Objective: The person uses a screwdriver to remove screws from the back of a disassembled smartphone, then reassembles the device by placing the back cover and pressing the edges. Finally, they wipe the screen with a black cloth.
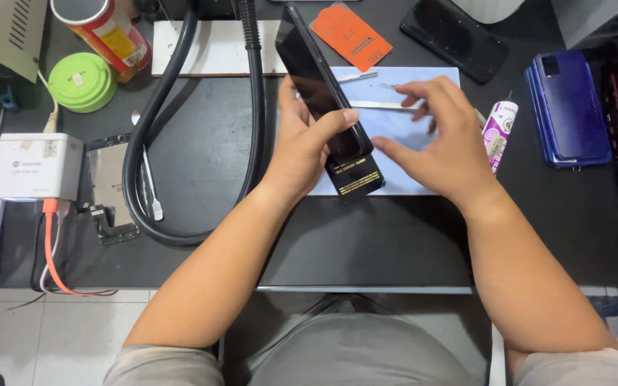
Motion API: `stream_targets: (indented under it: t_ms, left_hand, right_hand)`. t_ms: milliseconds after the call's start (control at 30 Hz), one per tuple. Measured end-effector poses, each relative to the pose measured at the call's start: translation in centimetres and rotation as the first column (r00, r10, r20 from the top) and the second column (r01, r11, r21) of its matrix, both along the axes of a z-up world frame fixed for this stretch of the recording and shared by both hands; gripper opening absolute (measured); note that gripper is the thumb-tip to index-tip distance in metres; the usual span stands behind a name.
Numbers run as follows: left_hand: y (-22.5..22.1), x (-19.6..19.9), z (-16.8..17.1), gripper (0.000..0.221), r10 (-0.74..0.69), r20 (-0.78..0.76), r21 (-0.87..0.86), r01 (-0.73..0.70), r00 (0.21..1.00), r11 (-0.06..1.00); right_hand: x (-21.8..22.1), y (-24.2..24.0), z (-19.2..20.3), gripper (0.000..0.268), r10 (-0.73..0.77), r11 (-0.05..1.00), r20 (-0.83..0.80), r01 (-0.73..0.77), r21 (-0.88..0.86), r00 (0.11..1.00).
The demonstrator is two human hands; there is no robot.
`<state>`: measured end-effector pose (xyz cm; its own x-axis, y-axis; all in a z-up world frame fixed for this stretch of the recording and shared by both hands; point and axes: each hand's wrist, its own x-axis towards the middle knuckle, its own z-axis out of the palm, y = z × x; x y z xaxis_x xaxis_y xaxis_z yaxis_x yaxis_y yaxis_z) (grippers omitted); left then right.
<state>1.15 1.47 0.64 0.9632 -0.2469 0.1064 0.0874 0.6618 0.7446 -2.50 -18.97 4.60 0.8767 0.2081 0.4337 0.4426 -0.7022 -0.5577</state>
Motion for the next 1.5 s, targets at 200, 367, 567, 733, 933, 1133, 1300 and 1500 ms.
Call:
stream_targets:
  t_ms: [200, 367, 567, 733, 933, 1133, 1300, 1500]
  left_hand:
    - [-0.6, -0.4, -0.5, 0.093, -0.013, 0.066, 0.026, 0.011, 0.998, 1.0]
    - [-0.6, -0.2, -0.9, 0.097, 0.017, 0.078, 0.038, -0.02, 0.997, 0.999]
    - [-0.7, -0.3, -1.1, 0.1, -0.019, 0.107, 0.098, 0.008, 0.994, 0.995]
    - [-0.4, -0.1, -1.3, 0.1, 0.013, 0.207, 0.222, -0.06, 0.978, 0.973]
    - [0.0, -0.3, -0.9, 0.107, 0.001, 0.24, 0.259, -0.065, 0.971, 0.964]
    - [0.3, -0.1, -0.8, 0.11, -0.119, 0.33, 0.231, 0.042, 0.936, 0.972]
    - [0.6, 0.0, -0.8, 0.108, -0.196, 0.339, 0.222, 0.124, 0.92, 0.967]
    - [0.9, -0.2, -0.4, 0.115, -0.284, 0.321, 0.185, 0.234, 0.904, 0.954]
  right_hand:
    - [-0.4, 0.8, -1.4, 0.055, 0.375, 0.882, -0.04, -0.343, 0.322, 0.926]
    - [-0.7, 1.5, -2.0, 0.037, 0.316, 0.914, 0.051, -0.318, 0.251, 0.947]
    - [-1.2, 1.5, -2.0, 0.025, 0.217, 0.963, 0.137, -0.235, 0.133, 0.967]
    - [-1.3, 1.8, -1.7, 0.026, 0.231, 0.959, 0.148, -0.251, 0.134, 0.962]
    - [-1.1, 1.9, -1.4, 0.04, 0.334, 0.892, -0.047, -0.3, 0.338, 0.941]
    - [-1.0, 1.5, -2.5, 0.049, 0.595, 0.691, -0.238, -0.337, 0.64, 0.767]
    - [-0.7, 0.8, -2.5, 0.06, 0.662, 0.631, -0.315, -0.279, 0.724, 0.68]
    - [-0.4, 0.0, -2.5, 0.07, 0.671, 0.639, -0.324, -0.3, 0.708, 0.667]
